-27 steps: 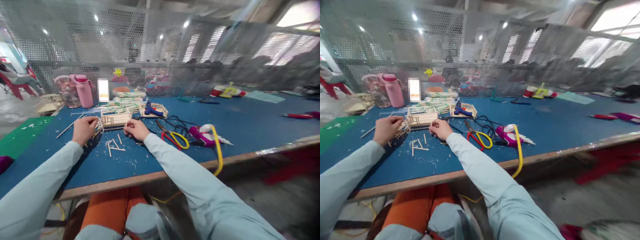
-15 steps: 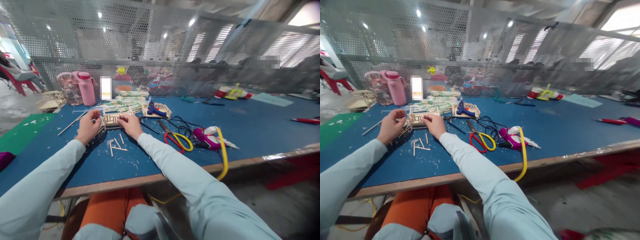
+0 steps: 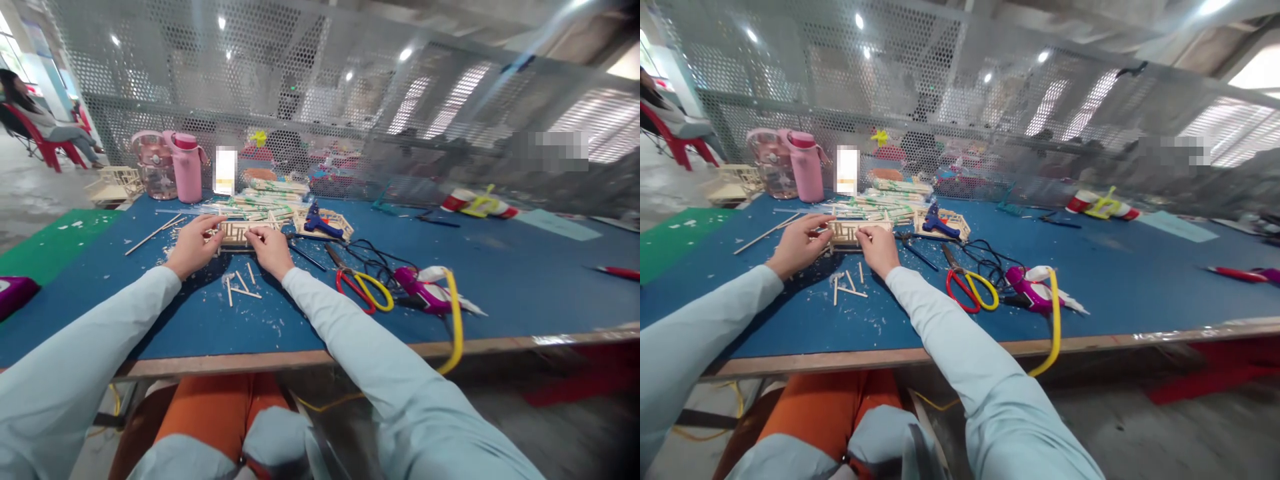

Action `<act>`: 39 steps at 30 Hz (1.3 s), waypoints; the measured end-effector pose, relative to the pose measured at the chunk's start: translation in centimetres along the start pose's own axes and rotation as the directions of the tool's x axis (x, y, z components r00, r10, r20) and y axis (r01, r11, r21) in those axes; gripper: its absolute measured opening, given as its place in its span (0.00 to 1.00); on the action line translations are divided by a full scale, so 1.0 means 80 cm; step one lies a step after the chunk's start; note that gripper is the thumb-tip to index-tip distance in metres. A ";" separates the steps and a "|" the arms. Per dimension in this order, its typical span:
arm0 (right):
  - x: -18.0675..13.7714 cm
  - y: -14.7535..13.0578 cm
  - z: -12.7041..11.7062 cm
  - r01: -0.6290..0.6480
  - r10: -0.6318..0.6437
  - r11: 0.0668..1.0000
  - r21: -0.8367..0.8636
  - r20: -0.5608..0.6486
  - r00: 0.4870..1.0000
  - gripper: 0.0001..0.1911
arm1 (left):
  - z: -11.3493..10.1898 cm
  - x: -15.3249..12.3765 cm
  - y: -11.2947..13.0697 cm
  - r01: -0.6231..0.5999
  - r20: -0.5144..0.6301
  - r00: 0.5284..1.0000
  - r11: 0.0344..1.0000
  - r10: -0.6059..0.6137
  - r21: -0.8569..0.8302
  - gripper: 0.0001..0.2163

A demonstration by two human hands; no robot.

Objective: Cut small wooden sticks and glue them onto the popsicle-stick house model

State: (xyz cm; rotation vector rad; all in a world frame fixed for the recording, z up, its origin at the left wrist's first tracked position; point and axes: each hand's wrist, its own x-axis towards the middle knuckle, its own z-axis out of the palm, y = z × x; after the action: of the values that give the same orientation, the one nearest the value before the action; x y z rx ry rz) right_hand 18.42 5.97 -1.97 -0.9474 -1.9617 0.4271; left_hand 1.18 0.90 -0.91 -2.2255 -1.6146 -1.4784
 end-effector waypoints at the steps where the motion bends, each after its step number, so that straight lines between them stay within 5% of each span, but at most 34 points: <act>1: 0.000 -0.001 -0.001 0.011 -0.011 1.000 -0.010 0.004 1.000 0.13 | 0.000 0.000 0.000 0.002 -0.001 1.000 1.000 -0.002 -0.002 0.15; 39: 0.007 -0.003 0.003 -0.036 0.036 0.999 0.021 0.014 0.999 0.12 | -0.001 0.000 0.001 0.017 0.017 1.000 0.999 -0.016 -0.042 0.16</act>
State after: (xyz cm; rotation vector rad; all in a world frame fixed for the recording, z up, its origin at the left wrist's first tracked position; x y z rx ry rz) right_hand 17.98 6.28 -1.62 -0.9700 -1.9507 0.4750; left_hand 1.19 0.81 -0.87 -2.2576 -1.6254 -1.5153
